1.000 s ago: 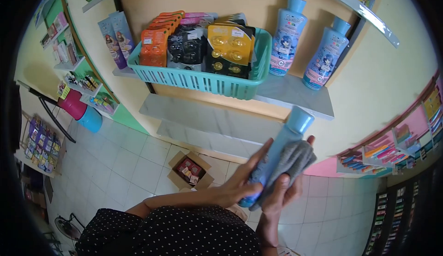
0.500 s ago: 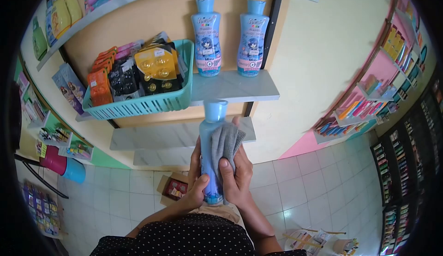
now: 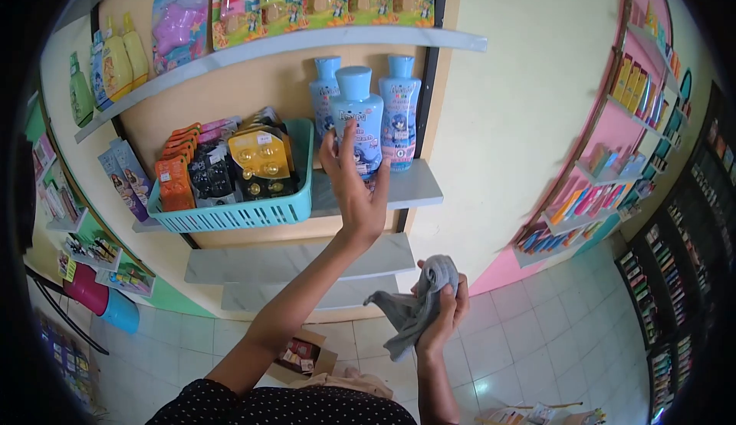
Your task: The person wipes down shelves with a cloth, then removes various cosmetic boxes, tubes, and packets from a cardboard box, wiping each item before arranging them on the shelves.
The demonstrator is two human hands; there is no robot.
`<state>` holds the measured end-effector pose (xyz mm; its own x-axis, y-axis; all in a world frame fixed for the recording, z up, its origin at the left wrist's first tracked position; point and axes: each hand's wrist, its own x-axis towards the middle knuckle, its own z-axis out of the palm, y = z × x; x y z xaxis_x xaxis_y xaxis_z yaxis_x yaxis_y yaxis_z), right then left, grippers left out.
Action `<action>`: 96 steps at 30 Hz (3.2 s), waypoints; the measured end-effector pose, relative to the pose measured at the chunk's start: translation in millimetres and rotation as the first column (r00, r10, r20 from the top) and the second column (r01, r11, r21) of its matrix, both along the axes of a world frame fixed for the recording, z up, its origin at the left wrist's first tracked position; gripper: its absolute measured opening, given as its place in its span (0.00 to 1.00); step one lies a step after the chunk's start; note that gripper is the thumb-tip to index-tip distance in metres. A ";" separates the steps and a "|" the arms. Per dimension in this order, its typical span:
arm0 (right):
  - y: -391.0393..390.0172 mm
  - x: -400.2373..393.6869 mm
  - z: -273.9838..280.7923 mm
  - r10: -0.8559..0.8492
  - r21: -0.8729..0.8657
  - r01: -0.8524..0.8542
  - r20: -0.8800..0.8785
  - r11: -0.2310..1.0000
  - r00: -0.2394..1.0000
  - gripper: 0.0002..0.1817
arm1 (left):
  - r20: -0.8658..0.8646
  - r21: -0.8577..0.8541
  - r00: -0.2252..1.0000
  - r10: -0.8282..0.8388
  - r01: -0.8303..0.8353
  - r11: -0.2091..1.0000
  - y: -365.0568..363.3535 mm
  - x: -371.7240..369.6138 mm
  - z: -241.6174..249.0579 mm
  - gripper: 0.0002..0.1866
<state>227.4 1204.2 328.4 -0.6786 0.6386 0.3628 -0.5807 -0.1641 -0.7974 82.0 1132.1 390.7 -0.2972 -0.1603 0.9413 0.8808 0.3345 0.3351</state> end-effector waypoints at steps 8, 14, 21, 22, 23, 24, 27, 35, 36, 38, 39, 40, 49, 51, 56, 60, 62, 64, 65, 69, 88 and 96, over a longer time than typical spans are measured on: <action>9.1 3.4 -6.9 -0.027 -0.012 0.028 0.069 1.000 0.997 0.13 | 0.095 -0.030 0.988 0.126 -0.123 0.992 -2.9 -17.4 -3.1 0.32; 29.5 -43.8 82.9 -0.199 0.315 0.216 -0.087 0.924 0.976 0.14 | 0.102 -0.097 0.965 0.240 -0.230 0.968 -5.0 -15.5 -0.9 0.33; 21.3 -161.1 106.4 -0.638 0.926 0.230 0.015 0.300 0.770 0.39 | 0.077 -0.060 0.974 0.212 -0.207 0.976 -3.5 -12.8 -3.6 0.38; 17.6 -164.1 102.9 -0.618 0.916 0.266 -0.025 0.301 0.786 0.39 | 0.065 -0.068 0.972 0.225 -0.221 0.973 -5.1 -12.4 -4.3 0.38; 17.7 -167.5 102.0 -0.611 0.914 0.278 -0.044 0.295 0.791 0.39 | 0.050 -0.056 0.971 0.233 -0.230 0.972 -5.9 -12.3 -5.0 0.38; 15.8 -167.3 102.2 -0.633 0.915 0.255 0.001 0.313 0.774 0.40 | 0.084 -0.085 0.972 0.220 -0.213 0.973 -6.0 -9.9 -6.6 0.37; 13.0 -169.4 103.9 -0.654 0.919 0.207 0.068 0.334 0.754 0.40 | 0.103 -0.146 0.963 0.249 -0.233 0.961 -7.3 -6.8 -12.4 0.35; 25.8 -165.9 86.8 -0.628 0.884 0.259 0.049 0.389 0.777 0.39 | 0.101 -0.274 0.968 0.230 -0.195 0.942 -9.8 13.7 -40.0 0.36; 28.8 -154.4 83.1 -0.611 0.861 0.303 0.010 0.408 0.792 0.39 | 0.082 -0.268 0.981 0.173 -0.146 0.952 -11.5 20.7 -48.7 0.37; 34.9 -119.9 74.0 -0.570 0.805 0.412 -0.113 0.427 0.813 0.37 | 0.076 -0.269 0.997 0.035 -0.013 0.963 -18.7 38.4 -64.2 0.40; 34.1 -97.3 75.5 -0.559 0.788 0.407 -0.097 0.462 0.823 0.36 | 0.118 -0.244 0.992 -0.043 0.071 0.967 -22.4 49.4 -67.8 0.41; 35.6 -77.9 73.3 -0.465 0.733 0.330 -0.021 0.595 0.885 0.34 | 0.129 -0.203 0.984 -0.124 0.148 0.968 -27.4 61.3 -62.4 0.41; -6.9 14.9 38.7 0.025 0.775 -0.187 0.216 0.604 0.976 0.34 | 0.385 0.549 0.220 -0.897 0.727 0.414 -41.9 115.5 -54.9 0.32; 0.1 13.7 43.6 0.285 0.398 -0.520 0.514 0.756 0.809 0.30 | 0.372 0.645 0.146 -0.917 0.669 0.369 -47.9 104.1 -67.3 0.34; -2.5 -4.6 60.7 -0.100 0.370 0.050 0.119 0.928 0.988 0.26 | 0.422 0.647 0.234 -0.876 0.598 0.472 -60.7 98.6 -72.3 0.29; -53.8 -20.2 65.6 -0.133 0.924 0.145 -0.103 0.353 0.986 0.34 | 0.450 0.481 0.467 -0.761 0.591 0.647 -57.6 118.3 -70.2 0.25; -55.6 -20.4 55.0 -0.047 0.950 0.094 -0.084 0.297 0.995 0.35 | 0.524 0.489 0.417 -0.743 0.567 0.663 -70.8 119.7 -71.6 0.25; -51.2 -26.1 47.8 0.039 0.972 0.059 -0.070 0.225 0.997 0.37 | 0.580 0.497 0.366 -0.728 0.549 0.672 -78.2 117.9 -69.9 0.25; -46.0 -30.2 44.6 0.076 0.962 0.046 -0.069 0.269 0.995 0.37 | 0.592 0.463 0.374 -0.714 0.567 0.682 -79.1 117.9 -69.3 0.25; -35.3 -36.5 41.1 0.152 0.918 0.004 -0.070 0.397 0.986 0.37 | 0.575 0.507 0.323 -0.752 0.580 0.637 -73.8 119.4 -66.4 0.27; 28.5 -64.7 76.4 0.228 0.586 -0.243 0.100 0.773 0.968 0.19 | 0.366 -0.034 0.609 -0.704 0.764 0.644 -59.3 79.7 -6.4 0.30; 67.4 -155.2 101.5 0.201 0.616 -0.256 0.159 0.745 0.967 0.14 | 0.657 0.027 0.539 -0.527 0.681 0.732 -102.2 105.7 -64.2 0.32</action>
<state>72.2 1271.6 430.0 -0.8175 0.1091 0.5655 -0.5235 0.2684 -0.8086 187.7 1030.0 326.5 -0.7354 0.4466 0.5096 0.5371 -0.0743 0.8402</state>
